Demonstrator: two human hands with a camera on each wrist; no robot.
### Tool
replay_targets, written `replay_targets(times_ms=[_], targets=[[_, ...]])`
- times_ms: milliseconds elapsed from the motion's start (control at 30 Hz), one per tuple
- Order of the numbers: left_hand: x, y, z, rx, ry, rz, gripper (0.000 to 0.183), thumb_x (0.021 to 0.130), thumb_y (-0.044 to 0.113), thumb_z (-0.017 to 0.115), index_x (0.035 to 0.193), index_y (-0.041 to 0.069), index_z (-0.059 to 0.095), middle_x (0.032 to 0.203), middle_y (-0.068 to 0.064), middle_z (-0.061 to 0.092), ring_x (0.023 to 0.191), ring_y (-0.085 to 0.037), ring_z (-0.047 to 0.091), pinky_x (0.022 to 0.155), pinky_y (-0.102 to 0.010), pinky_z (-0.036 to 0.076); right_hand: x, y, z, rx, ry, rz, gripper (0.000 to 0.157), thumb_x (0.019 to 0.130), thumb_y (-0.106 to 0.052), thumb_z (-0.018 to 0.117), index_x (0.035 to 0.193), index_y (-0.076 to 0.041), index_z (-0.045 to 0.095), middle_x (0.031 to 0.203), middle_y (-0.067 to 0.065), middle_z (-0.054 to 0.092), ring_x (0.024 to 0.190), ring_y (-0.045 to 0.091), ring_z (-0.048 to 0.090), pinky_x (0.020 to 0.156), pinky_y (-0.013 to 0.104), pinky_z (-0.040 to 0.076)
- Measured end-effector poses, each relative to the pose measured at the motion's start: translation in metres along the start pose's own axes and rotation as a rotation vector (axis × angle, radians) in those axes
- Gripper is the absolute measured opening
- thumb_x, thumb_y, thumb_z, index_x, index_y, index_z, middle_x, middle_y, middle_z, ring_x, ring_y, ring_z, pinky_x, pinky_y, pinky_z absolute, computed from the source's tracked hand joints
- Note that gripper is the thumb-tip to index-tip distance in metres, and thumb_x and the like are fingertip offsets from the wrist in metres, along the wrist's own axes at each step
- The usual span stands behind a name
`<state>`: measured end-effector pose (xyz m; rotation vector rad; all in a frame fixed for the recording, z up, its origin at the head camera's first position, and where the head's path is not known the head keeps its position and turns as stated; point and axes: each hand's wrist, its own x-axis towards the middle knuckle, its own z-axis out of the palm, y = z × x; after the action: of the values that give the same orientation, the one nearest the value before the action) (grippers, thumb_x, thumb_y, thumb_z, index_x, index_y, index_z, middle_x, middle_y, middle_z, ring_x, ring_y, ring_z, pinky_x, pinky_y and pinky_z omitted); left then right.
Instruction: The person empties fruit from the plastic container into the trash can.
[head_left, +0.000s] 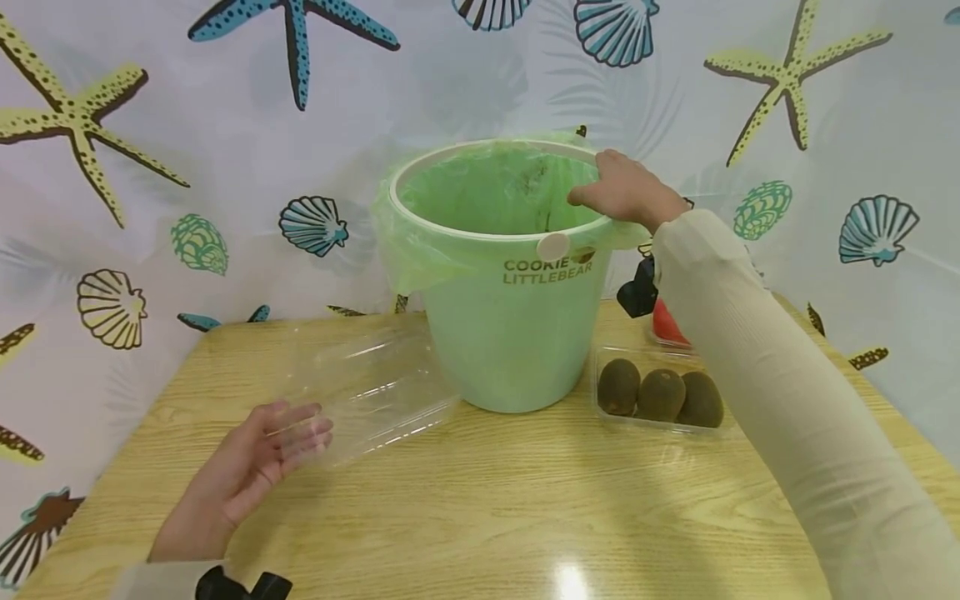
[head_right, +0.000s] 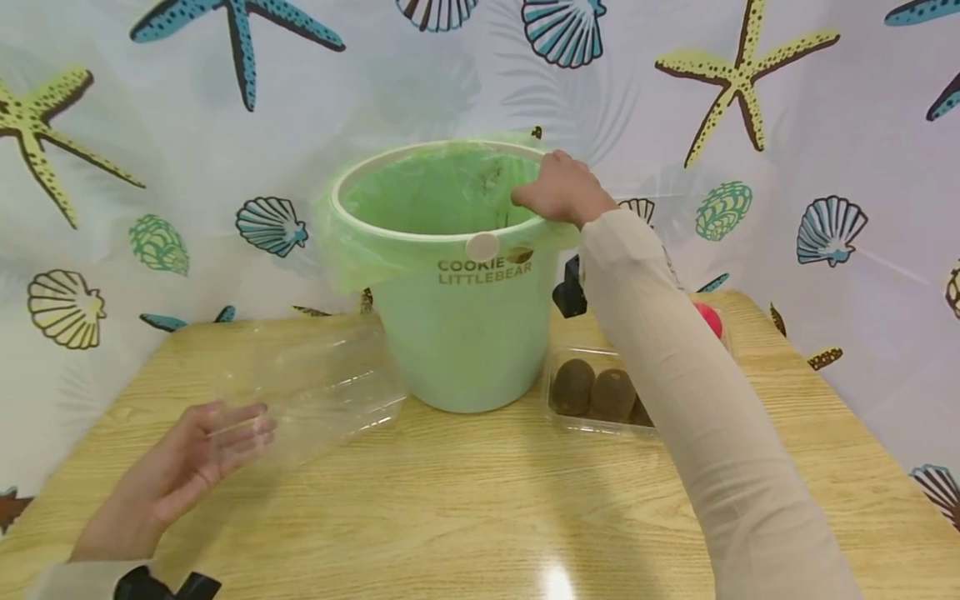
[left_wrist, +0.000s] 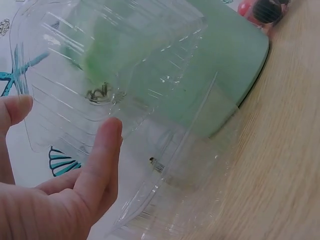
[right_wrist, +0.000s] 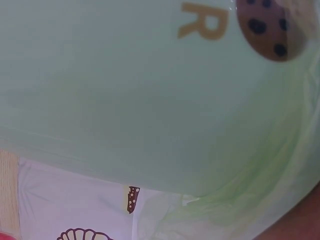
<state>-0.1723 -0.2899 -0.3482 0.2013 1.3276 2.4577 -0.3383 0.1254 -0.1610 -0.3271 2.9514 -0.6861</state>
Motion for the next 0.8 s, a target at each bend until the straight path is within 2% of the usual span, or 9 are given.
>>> replay_targets(times_ms=[133,267,367,667,800], targets=[[-0.003,-0.004,0.001,0.022,-0.026,-0.027,0.032,0.099,0.013,0.026,0.11,0.007,0.055,0.109,-0.011,0.061,0.101,-0.026,0.059,0.084,-0.031,0.049,0.0,-0.001,0.001,-0.001,-0.003,0.003,0.077,0.086,-0.033,0.042,0.143,0.0,0.002,0.149,0.015,0.004,0.134,0.032,0.014,0.107,0.046,0.021],[-0.005,-0.008,0.003,0.035,-0.046,-0.071,0.037,0.098,0.014,0.026,0.109,0.005,0.06,0.107,-0.015,0.062,0.101,-0.026,0.059,0.085,-0.03,0.048,-0.001,-0.002,0.002,0.005,0.012,0.004,0.073,0.086,-0.032,0.043,0.141,0.002,0.01,0.146,0.017,0.015,0.126,0.033,0.027,0.101,0.045,0.029],[-0.007,-0.012,0.004,0.061,-0.048,-0.093,0.037,0.099,0.015,0.026,0.109,0.006,0.061,0.107,-0.014,0.062,0.101,-0.025,0.059,0.085,-0.03,0.048,-0.001,-0.002,0.003,0.015,0.02,0.001,0.071,0.085,-0.03,0.044,0.14,0.002,0.013,0.144,0.018,0.019,0.121,0.032,0.031,0.097,0.045,0.031],[-0.011,-0.019,0.006,0.063,-0.125,-0.082,0.038,0.099,0.012,0.024,0.111,0.004,0.06,0.109,-0.016,0.061,0.102,-0.027,0.059,0.086,-0.032,0.047,-0.001,-0.001,0.003,0.006,0.009,0.002,0.075,0.086,-0.031,0.043,0.142,0.001,0.007,0.148,0.016,0.01,0.13,0.033,0.023,0.103,0.046,0.026],[-0.011,-0.019,0.011,0.089,-0.167,-0.103,0.04,0.099,0.012,0.023,0.113,0.005,0.059,0.11,-0.016,0.061,0.104,-0.026,0.058,0.087,-0.031,0.047,-0.001,-0.002,0.002,0.004,0.022,-0.002,0.072,0.086,-0.031,0.043,0.141,0.002,0.011,0.145,0.018,0.017,0.124,0.033,0.029,0.1,0.046,0.03]])
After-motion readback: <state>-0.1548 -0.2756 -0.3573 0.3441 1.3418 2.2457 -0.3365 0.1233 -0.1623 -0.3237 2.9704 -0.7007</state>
